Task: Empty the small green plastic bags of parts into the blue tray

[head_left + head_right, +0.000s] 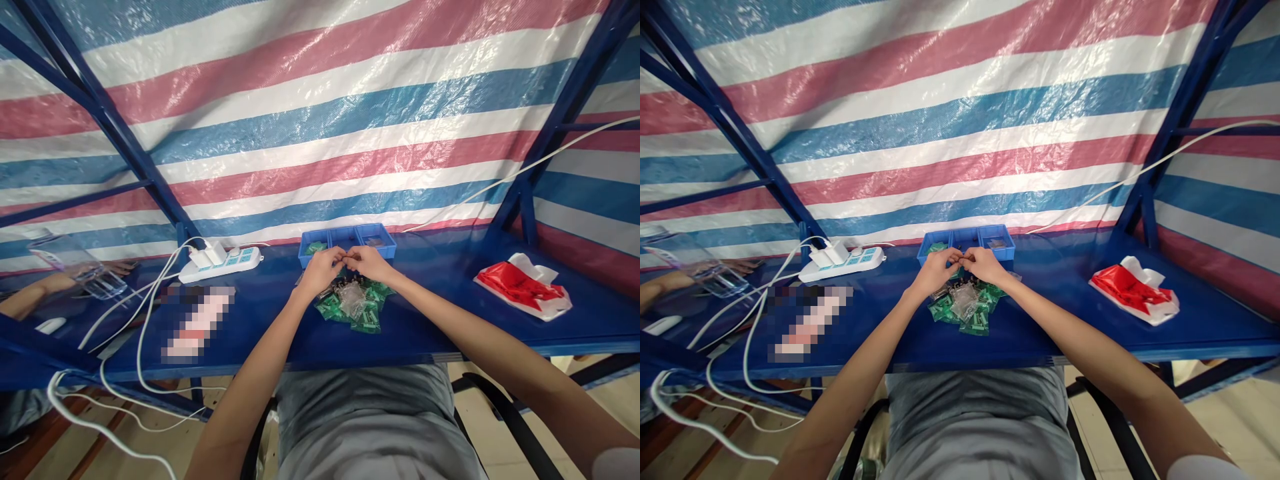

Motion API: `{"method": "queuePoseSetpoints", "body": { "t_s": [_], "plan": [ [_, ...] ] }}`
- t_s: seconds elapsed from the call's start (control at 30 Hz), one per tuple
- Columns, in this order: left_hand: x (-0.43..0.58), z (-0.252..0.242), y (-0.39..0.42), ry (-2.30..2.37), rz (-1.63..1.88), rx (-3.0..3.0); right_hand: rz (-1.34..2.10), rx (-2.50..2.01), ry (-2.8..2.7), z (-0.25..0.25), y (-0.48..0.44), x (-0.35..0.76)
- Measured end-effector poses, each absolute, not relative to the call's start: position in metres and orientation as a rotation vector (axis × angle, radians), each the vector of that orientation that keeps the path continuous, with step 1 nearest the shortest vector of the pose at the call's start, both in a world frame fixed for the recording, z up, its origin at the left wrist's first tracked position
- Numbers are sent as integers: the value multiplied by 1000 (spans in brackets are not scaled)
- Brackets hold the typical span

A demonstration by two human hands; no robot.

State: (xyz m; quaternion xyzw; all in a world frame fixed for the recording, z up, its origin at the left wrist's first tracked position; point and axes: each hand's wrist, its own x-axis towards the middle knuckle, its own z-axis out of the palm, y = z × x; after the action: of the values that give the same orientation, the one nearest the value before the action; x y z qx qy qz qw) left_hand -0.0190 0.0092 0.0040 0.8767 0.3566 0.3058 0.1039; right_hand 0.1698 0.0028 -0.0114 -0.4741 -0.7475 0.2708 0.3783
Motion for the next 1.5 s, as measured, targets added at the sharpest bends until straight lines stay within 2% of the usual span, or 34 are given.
{"method": "queuePoseSetpoints", "body": {
  "t_s": [0.37, 0.67, 1.5],
  "plan": [
    [-17, 4, 8, 1129, 909, 2611, 596, -1247, -1956, -9, -1, 168],
    [-17, 5, 7, 1190, 900, 2671, 735, -1179, -1925, -11, 0, 166],
    [-19, 8, 2, 1278, 745, 2703, 546, -1222, -1956, -3, -4, 166]
  ]
}}
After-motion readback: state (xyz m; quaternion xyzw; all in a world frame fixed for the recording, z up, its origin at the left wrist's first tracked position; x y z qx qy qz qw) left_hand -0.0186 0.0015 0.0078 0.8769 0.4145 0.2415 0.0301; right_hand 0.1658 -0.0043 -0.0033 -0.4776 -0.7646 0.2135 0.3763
